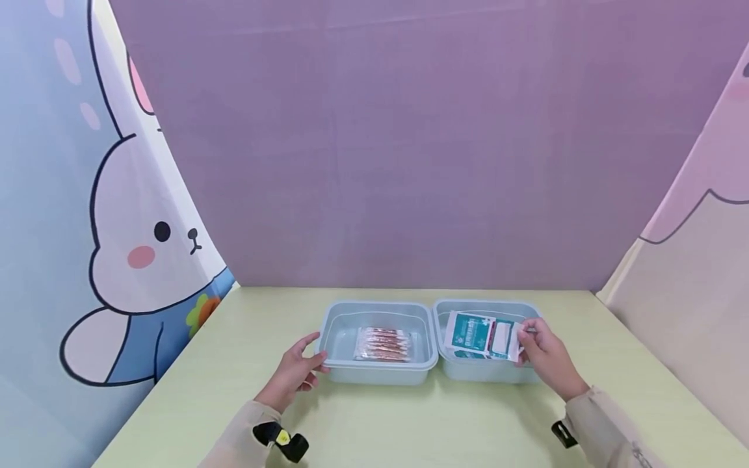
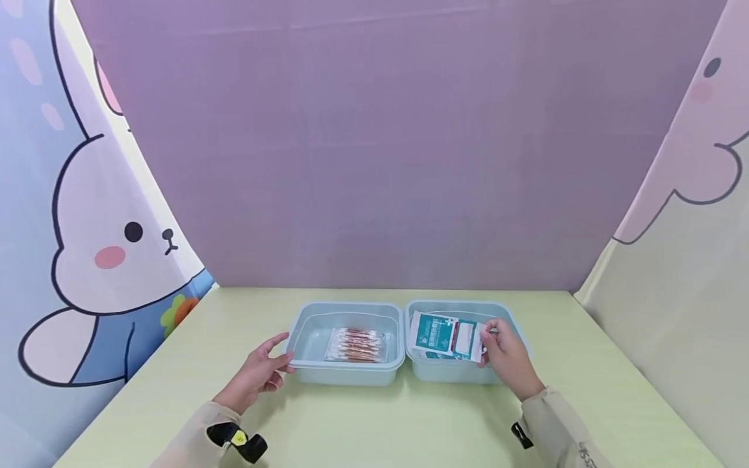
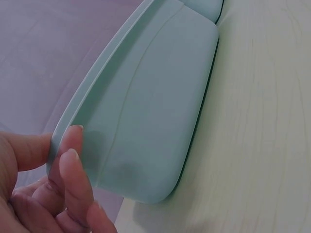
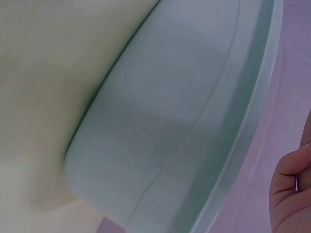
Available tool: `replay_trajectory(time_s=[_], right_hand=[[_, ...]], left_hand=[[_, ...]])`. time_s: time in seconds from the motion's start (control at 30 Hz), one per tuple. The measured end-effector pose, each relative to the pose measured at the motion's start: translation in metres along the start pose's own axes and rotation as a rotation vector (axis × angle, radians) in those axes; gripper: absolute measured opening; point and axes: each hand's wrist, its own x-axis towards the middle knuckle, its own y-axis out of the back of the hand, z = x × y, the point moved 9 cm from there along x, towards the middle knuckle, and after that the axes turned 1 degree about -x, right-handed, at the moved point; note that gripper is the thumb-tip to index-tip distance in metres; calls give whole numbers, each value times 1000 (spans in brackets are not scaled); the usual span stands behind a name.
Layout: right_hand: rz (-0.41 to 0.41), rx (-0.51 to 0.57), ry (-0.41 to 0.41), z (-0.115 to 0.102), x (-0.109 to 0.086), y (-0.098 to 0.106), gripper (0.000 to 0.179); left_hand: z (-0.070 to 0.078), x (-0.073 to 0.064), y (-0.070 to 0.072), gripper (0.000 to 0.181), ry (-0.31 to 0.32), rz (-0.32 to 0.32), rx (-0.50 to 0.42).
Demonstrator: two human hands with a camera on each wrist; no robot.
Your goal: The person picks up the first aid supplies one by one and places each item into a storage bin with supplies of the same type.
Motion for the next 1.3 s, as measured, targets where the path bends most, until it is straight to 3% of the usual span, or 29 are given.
replay_trajectory(time_s=[0.43,0.77,1.0,1.3], right_hand=[[-6,-48,-229,17,10,-2,8],[-130,-47,-390,34,34,4,19],[-228,-55,-426,33,56,9,19],[-363,-35,-527,54,56,-5,18]], left_hand=[[-2,-1,0,55,11,10,-3],[-4,0,-6,55,5,-12,-13],[-1,0,-1,55,1,-5,-4],[0,1,2,54,-8,4,-7]])
